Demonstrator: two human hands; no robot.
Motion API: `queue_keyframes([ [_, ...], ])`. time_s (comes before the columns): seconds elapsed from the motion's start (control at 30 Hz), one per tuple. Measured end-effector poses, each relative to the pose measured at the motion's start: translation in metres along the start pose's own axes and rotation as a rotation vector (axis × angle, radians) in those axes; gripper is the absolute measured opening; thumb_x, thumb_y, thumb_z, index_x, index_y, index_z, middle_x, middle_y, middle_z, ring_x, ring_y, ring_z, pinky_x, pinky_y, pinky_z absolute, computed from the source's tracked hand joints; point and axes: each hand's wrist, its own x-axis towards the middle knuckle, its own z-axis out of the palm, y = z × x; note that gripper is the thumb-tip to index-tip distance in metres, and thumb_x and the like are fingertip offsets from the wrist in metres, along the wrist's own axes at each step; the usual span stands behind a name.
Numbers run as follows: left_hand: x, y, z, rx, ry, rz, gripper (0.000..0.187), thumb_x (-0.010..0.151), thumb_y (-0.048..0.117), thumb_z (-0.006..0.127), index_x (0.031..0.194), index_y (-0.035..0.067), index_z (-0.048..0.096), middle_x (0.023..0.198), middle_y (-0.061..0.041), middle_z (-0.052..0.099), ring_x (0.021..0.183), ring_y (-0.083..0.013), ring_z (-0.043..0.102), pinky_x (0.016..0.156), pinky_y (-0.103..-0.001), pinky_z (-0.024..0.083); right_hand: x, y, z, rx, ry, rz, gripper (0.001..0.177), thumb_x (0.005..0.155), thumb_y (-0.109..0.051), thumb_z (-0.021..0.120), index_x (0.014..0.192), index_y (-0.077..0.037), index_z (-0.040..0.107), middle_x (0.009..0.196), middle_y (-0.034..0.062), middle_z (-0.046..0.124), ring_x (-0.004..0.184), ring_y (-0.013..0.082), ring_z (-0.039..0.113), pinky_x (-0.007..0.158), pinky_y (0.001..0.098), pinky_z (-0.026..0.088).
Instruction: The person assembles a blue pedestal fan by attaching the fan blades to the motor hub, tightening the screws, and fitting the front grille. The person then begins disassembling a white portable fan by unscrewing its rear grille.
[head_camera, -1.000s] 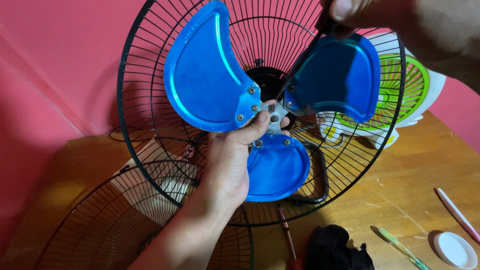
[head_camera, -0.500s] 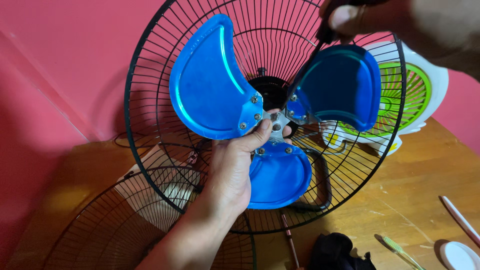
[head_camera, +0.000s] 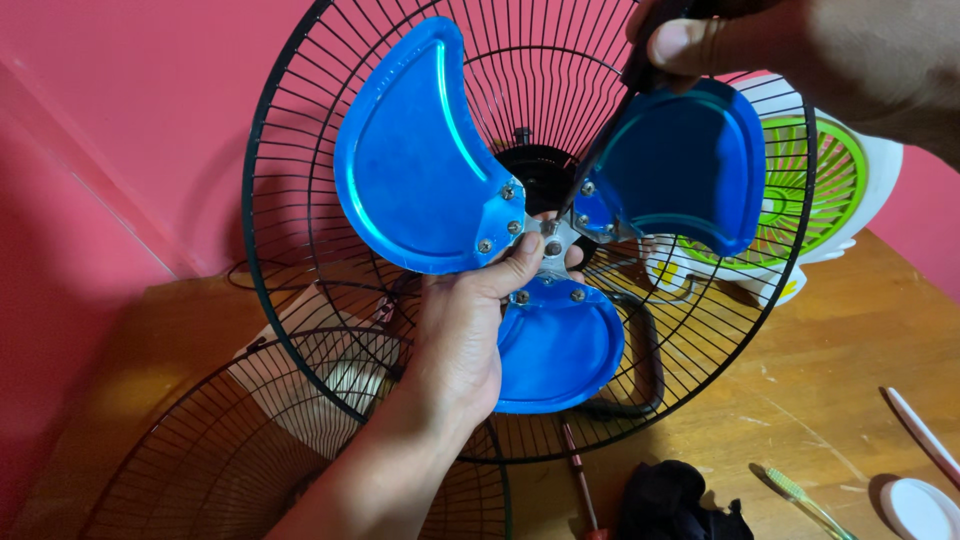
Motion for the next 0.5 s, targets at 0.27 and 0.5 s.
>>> queue_keyframes([
  [0.27, 0.003, -0.001, 0.001, 0.008, 0.010, -0.051, 0.017, 0.093, 0.004, 0.067, 0.108, -0.001, 0.068, 0.104, -0.013, 0.074, 0.089, -0.0262, 0.075, 0.079, -0.040, 0.061, 0.011, 0.006, -0.008, -0.100, -0.035, 0.058, 0.024, 0.098, -0.027, 0.068, 0.107, -0.005, 0.074, 0.085, 0.0058, 0.073, 0.073, 0.0145, 0.069, 0.066, 0.0327, 0.054],
  [0.5, 0.002, -0.001, 0.000, 0.014, -0.007, -0.022, 0.014, 0.094, 0.005, 0.067, 0.107, 0.000, 0.065, 0.101, -0.013, 0.072, 0.088, -0.0291, 0.076, 0.077, -0.042, 0.061, 0.018, 0.020, -0.014, 0.067, -0.187, 0.019, 0.026, 0.101, -0.025, 0.066, 0.115, -0.004, 0.072, 0.088, 0.0069, 0.072, 0.076, 0.0149, 0.068, 0.068, 0.0332, 0.055],
])
